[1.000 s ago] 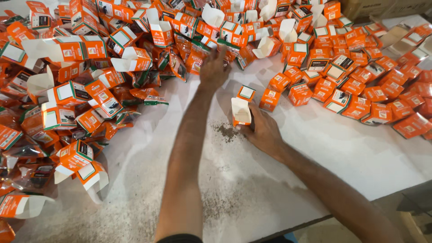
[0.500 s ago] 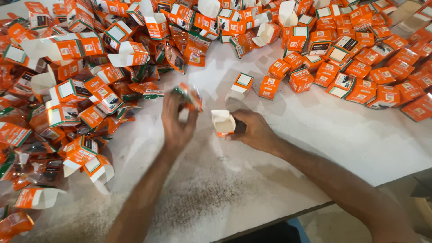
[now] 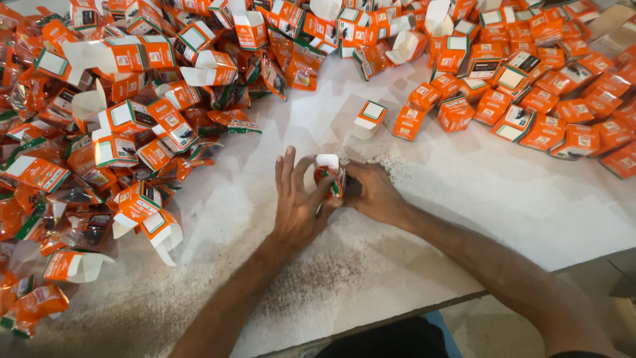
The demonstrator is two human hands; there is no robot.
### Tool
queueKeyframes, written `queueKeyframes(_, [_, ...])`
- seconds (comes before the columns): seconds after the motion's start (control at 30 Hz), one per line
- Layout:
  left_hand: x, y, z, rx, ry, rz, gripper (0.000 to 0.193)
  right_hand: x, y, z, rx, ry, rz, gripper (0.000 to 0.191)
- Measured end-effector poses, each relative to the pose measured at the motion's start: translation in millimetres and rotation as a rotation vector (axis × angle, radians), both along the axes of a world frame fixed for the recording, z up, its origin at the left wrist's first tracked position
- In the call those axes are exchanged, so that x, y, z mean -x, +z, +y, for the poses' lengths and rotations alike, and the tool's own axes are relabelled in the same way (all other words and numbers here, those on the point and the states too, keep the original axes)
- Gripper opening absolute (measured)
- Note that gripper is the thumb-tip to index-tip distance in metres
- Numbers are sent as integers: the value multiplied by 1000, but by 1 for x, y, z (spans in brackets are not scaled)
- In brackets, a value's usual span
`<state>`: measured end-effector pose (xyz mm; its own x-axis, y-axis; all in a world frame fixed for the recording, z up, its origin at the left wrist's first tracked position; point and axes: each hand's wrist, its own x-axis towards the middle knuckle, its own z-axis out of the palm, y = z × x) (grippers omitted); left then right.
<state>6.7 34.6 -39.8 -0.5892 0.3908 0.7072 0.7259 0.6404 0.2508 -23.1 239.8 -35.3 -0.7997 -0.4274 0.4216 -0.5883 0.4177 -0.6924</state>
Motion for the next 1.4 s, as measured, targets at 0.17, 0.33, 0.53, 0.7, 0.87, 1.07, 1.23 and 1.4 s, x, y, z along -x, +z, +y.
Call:
queueKeyframes(0.17, [6,-7,17,-145,173,-97,15,1,4,-7,47,56,63,49])
queueKeyframes(0.33, [19,-17,22,-657,211,-645,77,-5,2,0,-38,23,98,58])
queueKeyframes(0.53, [37,-28,12,-701,60,-715,16,-11,-10,-7,115,-26,-93,54])
queueKeyframes(0.7, [35,-23,-3,-672,-120,-886,17,-10,-10,-8,-35,-6,168,49])
queueKeyframes(0.87, [36,-15,-27,-1050,-264,-1286,17,-11,-9,-8,-47,3,215,46])
queueKeyframes(1.07, [42,-17,-7,-690,-114,-918,18,-8,-9,-9,33,24,71,44])
queueKeyframes(1.23, [17,-5,-12,-313,-256,-335,35,-6,-20,-9,171,19,46,54])
queueKeyframes(1.4, [8,5,-14,-260,-216,-359,32,0,-29,-8,202,71,-35,62])
